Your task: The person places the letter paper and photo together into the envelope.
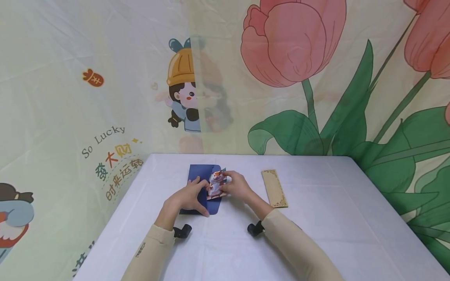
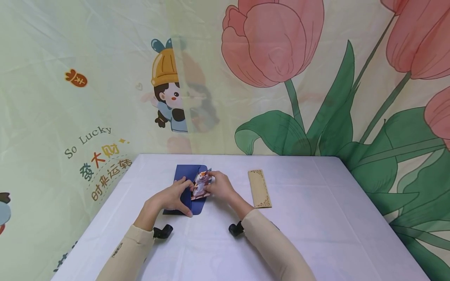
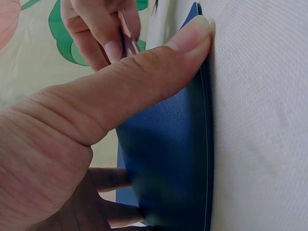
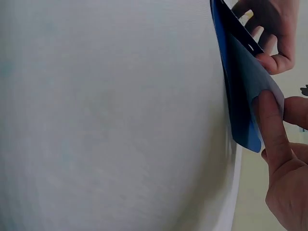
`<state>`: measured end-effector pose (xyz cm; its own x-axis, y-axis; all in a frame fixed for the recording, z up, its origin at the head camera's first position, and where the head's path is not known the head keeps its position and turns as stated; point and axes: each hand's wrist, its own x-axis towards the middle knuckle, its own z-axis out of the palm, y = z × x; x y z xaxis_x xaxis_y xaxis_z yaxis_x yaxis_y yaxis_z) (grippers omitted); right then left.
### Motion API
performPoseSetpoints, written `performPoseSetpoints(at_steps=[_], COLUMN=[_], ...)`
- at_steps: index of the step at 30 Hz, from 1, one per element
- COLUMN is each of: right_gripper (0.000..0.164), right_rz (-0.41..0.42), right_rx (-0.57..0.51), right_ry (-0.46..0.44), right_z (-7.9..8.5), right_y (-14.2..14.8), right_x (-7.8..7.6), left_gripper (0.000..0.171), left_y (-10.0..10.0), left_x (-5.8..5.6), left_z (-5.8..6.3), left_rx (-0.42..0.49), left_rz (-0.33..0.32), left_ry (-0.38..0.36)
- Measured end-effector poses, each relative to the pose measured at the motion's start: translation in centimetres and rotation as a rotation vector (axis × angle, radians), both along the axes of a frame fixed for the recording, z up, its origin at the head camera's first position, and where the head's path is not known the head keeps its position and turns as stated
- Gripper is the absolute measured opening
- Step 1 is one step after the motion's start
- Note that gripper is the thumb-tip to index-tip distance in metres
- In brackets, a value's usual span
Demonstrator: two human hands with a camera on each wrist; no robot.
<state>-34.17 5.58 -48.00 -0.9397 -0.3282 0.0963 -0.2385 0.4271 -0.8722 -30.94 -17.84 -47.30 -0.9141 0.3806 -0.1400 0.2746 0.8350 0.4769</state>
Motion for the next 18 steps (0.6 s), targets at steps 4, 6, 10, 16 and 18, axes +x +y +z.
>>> performPoseSetpoints(at_steps=[4, 6, 10, 16, 18], right_gripper=[0.055, 0.053, 0.056, 0.065, 0.069], right_rz=[0.005, 0.005, 0.004, 0.029, 0.060], right_rx=[0.059, 0.086, 0.138, 0.179, 0.190], right_ry=[0.028, 0.031, 0.047, 0.042, 0.034], right_z=[-0.36, -0.34, -0.05, 0.13, 0.17], right_y=[-0.17, -0.19, -0.15, -0.42, -0.65], right_x=[0.01, 0.07, 0.17, 0.35, 0.46], left_gripper=[0.092, 0.092, 0.094, 0.093, 0.092], left_y=[0.03, 0.04, 0.01, 0.02, 0.02], left_x=[-0.05, -0.08, -0.03, 0.08, 0.10], left_z=[-0.08, -0.11, -0.05, 0.06, 0.05], left_rx=[0.000, 0.001, -0.003, -0.006, -0.004], left_rz=[0.005, 0.006, 0.003, 0.005, 0.005], left_ry=[-0.004, -0.006, -0.001, -0.002, 0.001])
